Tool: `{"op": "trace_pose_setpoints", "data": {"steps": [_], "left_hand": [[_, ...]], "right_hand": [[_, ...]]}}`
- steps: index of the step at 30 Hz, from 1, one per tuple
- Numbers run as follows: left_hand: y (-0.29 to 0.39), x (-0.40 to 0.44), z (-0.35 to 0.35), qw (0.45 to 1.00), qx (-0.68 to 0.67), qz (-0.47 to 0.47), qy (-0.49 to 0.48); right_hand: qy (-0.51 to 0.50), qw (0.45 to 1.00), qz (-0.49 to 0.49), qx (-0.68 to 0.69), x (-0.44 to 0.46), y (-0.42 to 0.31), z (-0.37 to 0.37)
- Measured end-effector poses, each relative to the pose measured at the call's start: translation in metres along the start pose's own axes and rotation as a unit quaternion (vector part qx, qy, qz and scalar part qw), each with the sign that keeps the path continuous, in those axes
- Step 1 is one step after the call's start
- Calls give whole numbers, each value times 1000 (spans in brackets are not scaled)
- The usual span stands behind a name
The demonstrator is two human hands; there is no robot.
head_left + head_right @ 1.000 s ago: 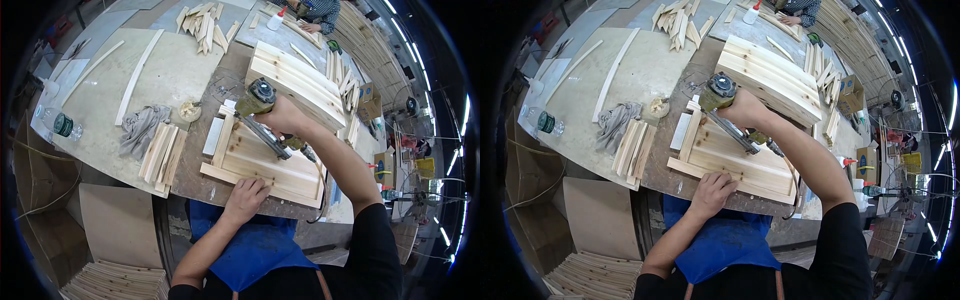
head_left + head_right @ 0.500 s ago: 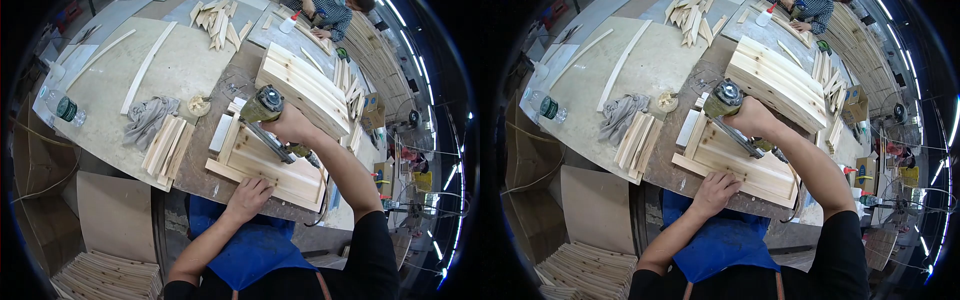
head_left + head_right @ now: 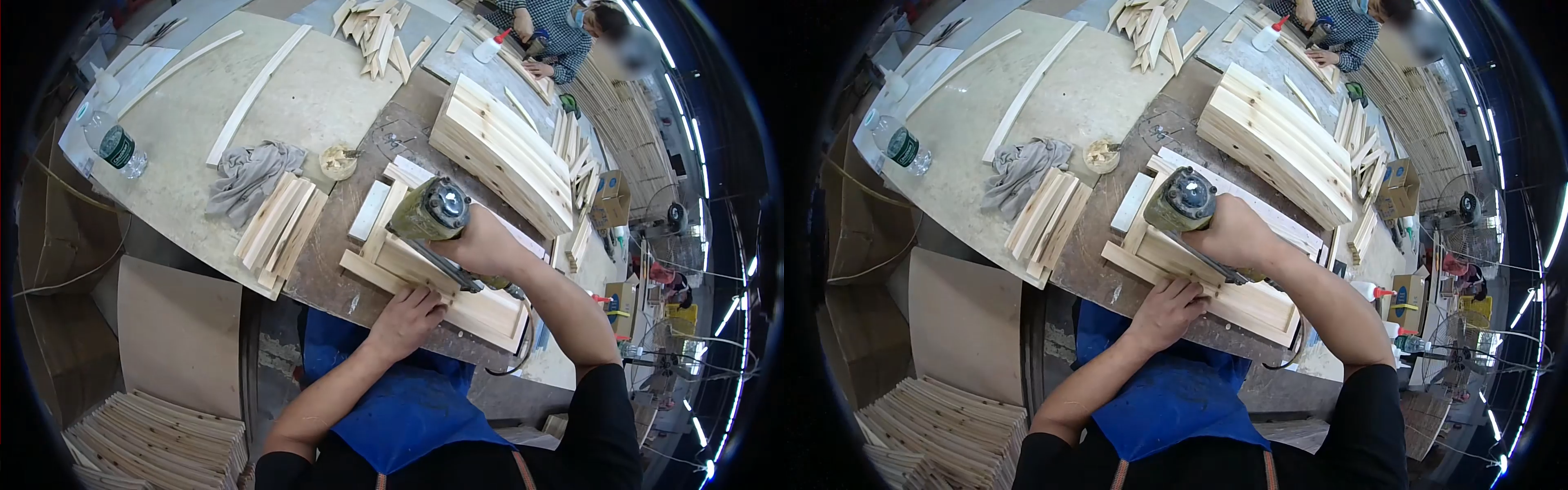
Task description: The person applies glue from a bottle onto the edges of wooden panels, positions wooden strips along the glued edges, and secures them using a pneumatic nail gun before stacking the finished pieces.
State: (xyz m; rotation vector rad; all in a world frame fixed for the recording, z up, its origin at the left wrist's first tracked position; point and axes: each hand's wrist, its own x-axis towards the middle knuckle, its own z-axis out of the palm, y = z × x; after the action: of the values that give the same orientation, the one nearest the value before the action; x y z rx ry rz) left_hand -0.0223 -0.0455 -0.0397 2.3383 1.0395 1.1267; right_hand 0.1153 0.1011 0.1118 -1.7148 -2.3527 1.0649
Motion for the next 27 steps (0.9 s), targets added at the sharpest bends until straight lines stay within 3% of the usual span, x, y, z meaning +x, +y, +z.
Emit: {"op": "trace_pose_setpoints", "data": {"steps": [5,13,17,21,27], "left_hand": [[0,-2,6,1000,-2,2,8],[3,-7,8,999,27,8,19],[2,-11,11,999,46,4,6],[0,-14,13,1000,19,0,12],[0,-16,15,1000,30,-1,5]], "right_hand": [[10,999,39,-24,2,6,6],[-27,999,-2,18,-21,-13,12],[-67,997,31,-11,-26,-20,17],[-49,998,-12,26,-24,-18,21],[-54,999,-1,4,-33,-31,17]]}}
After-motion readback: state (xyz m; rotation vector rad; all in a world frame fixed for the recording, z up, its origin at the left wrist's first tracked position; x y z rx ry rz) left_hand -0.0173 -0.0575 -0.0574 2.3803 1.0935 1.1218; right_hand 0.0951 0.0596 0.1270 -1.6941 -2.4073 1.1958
